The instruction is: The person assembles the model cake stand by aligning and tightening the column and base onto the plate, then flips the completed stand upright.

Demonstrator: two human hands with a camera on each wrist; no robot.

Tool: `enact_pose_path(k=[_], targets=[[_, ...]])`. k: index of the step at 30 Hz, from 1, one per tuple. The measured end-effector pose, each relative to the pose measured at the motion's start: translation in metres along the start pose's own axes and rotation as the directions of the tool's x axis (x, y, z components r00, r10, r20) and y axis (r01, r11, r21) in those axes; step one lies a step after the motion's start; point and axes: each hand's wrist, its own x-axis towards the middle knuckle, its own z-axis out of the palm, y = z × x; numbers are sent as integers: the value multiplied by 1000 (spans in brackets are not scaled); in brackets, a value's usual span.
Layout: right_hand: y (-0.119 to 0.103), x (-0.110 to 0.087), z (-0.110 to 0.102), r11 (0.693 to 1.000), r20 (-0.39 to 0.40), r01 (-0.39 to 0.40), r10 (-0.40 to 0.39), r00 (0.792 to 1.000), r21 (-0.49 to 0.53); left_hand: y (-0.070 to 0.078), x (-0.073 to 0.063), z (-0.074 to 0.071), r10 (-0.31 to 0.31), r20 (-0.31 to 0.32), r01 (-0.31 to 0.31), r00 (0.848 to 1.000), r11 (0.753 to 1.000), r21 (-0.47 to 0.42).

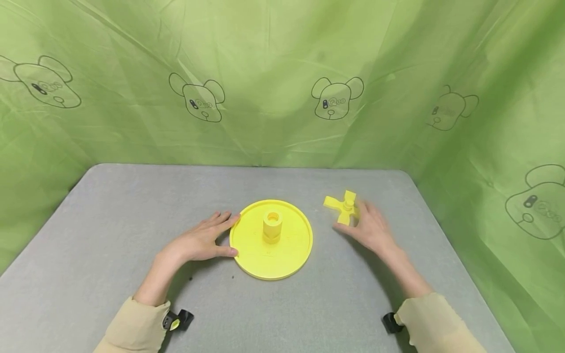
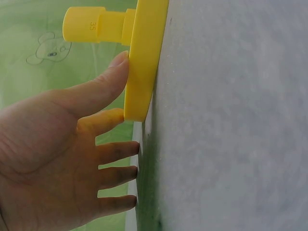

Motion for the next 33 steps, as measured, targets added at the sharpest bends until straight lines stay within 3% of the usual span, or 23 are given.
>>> enact_pose_path(k=[10,21,33], targets=[[-6,-3,6,998,-52,-32,29,998,-50,1,-1,-1,0,4,0,1000,1000,-4],[-11,-5,6,996,-59,-48,43,997,-79,1,-2,-1,3,-1,-3,1000,1000,-7],[-12,-3,-2,999,-101,-30,32,994,25,3,-2,-1,0,2,0,1000,1000,-7]])
